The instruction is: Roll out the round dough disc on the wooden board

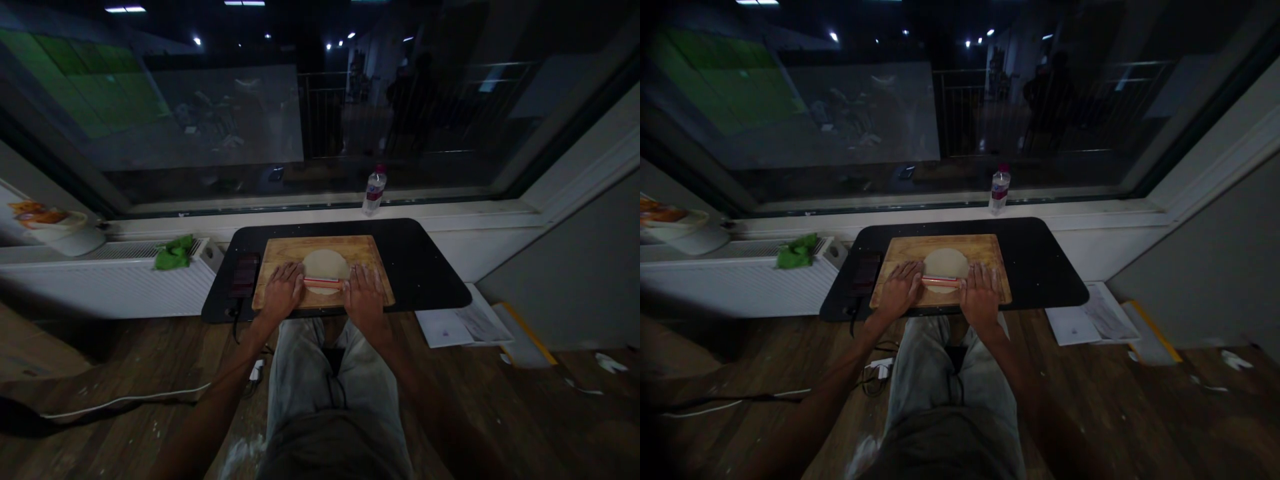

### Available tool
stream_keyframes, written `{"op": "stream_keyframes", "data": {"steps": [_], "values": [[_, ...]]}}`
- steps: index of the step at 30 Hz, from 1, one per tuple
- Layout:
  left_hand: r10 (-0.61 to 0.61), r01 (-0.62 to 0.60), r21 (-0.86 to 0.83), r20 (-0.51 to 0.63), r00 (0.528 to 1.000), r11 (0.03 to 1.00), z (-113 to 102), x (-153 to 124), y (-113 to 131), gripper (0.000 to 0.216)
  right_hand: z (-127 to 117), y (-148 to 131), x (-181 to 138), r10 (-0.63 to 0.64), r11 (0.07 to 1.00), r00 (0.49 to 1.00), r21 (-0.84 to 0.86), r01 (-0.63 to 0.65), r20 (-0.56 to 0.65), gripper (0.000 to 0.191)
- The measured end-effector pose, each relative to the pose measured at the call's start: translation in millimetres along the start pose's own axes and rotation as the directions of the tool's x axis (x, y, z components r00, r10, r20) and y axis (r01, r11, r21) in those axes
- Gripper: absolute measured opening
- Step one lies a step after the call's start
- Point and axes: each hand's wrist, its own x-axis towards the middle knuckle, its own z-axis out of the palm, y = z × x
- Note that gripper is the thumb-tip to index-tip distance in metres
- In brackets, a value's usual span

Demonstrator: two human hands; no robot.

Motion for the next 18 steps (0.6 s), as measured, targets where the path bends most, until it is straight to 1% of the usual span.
{"op": "stream_keyframes", "data": {"steps": [4, 13, 16, 18], "values": [[0.0, 0.0, -0.011, -0.032, 0.999, 1.0, 1, -7, 2, 0.052, 2, 1, -11, -0.015, 0.999, 0.998, 0.043, 0.018, -0.069, 0.053], [0.002, -0.002, -0.005, -0.105, 0.994, 1.0, 4, -27, 7, 0.052, 6, -2, -37, -0.052, 0.995, 0.986, 0.076, 0.064, -0.158, 0.054], [-0.007, 0.008, 0.008, -0.106, 0.994, 1.0, 7, -27, 8, 0.055, 7, 1, -35, -0.061, 0.995, 0.987, 0.075, 0.073, -0.148, 0.056], [-0.024, 0.026, 0.016, -0.1, 0.995, 1.0, 9, -22, 9, 0.057, 7, 5, -27, -0.07, 0.995, 0.99, 0.066, 0.079, -0.12, 0.056]]}}
